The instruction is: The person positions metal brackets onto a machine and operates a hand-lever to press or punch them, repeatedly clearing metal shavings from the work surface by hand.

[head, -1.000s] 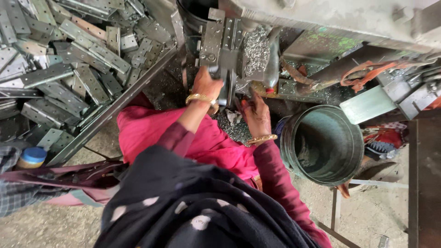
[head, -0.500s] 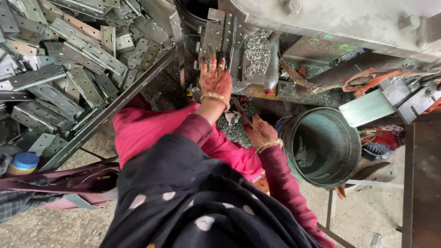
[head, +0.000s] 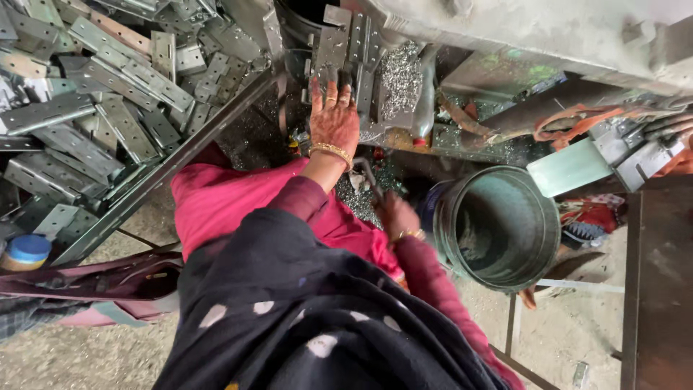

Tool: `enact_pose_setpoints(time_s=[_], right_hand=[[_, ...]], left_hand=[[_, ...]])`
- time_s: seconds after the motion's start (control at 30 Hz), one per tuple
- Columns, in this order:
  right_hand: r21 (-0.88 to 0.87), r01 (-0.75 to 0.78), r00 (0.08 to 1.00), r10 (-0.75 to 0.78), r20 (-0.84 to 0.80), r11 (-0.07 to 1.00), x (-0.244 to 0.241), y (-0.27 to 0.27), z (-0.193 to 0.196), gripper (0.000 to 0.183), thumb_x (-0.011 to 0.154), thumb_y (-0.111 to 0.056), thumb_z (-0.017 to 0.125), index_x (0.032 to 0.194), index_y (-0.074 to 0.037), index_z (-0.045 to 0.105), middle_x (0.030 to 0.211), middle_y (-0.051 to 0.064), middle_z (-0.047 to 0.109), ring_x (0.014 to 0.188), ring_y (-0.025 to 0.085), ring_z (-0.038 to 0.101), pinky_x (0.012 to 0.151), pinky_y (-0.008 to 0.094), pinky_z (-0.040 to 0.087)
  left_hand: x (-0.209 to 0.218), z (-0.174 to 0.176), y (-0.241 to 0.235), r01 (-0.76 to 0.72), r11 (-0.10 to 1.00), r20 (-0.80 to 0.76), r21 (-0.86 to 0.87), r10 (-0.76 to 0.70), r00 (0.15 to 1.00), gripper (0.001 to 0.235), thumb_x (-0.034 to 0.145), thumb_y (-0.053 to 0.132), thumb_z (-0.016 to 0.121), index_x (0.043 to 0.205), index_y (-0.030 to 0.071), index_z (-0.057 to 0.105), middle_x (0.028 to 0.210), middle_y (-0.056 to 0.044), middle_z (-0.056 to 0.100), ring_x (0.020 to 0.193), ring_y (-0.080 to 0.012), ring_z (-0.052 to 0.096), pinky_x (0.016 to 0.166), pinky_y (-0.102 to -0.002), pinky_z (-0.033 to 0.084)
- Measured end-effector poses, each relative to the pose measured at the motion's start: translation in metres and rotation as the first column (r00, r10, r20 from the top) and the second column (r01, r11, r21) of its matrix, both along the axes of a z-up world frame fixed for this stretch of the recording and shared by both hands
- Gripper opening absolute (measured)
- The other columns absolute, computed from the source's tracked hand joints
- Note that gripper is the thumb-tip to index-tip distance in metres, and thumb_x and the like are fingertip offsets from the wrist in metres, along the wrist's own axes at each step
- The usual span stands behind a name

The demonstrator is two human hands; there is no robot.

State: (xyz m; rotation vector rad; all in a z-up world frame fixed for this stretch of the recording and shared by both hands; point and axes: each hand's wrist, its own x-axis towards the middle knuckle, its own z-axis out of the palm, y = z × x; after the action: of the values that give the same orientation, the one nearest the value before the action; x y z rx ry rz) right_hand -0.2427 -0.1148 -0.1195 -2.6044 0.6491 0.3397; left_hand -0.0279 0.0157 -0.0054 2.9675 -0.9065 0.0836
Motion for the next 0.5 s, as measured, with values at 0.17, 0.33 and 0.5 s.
enact_pose_setpoints(time_s=[0.17, 0.33, 0.5], right_hand=[[0.116, -0.041, 0.955, 0.005, 0.297, 0.992, -0.011, 0.003, -0.058, 0.042, 0.092, -0.047, 0.068, 0.105, -0.008, 0.06, 0.092, 0.023, 0.071, 0.086, 0.047, 0.067, 0.071, 0.057, 0.052], [-0.064, -0.041, 0.992, 0.049, 0.115, 0.997, -0.005, -0.013, -0.019, 0.042, 0.094, -0.046, 0.066, 0.106, -0.007, 0.059, 0.092, 0.022, 0.07, 0.082, 0.047, 0.068, 0.067, 0.056, 0.052], [0.103, -0.045, 0.944, 0.008, 0.33, 0.994, -0.007, -0.004, -0.038, 0.04, 0.094, -0.044, 0.067, 0.104, -0.007, 0.06, 0.089, 0.023, 0.07, 0.085, 0.048, 0.066, 0.068, 0.056, 0.049]], left_hand=[[0.003, -0.002, 0.009, -0.015, 0.999, -0.046, -0.033, 0.013, 0.999, 0.046, 0.104, 0.019, 0.037, 0.145, 0.01, 0.057, 0.162, -0.004, 0.044, 0.155, -0.0282, 0.026, 0.125, -0.062, -0.005], [0.026, -0.006, -0.015, 0.007, 0.996, 0.025, 0.084, -0.009, 1.0, 0.046, 0.103, 0.022, 0.036, 0.143, 0.011, 0.057, 0.163, -0.005, 0.04, 0.157, -0.031, 0.022, 0.12, -0.063, -0.003], [0.032, -0.013, -0.026, -0.072, 0.997, 0.043, -0.032, 0.074, 0.996, 0.047, 0.105, 0.025, 0.034, 0.145, 0.013, 0.056, 0.162, -0.004, 0.042, 0.154, -0.0296, 0.026, 0.122, -0.064, 0.003]])
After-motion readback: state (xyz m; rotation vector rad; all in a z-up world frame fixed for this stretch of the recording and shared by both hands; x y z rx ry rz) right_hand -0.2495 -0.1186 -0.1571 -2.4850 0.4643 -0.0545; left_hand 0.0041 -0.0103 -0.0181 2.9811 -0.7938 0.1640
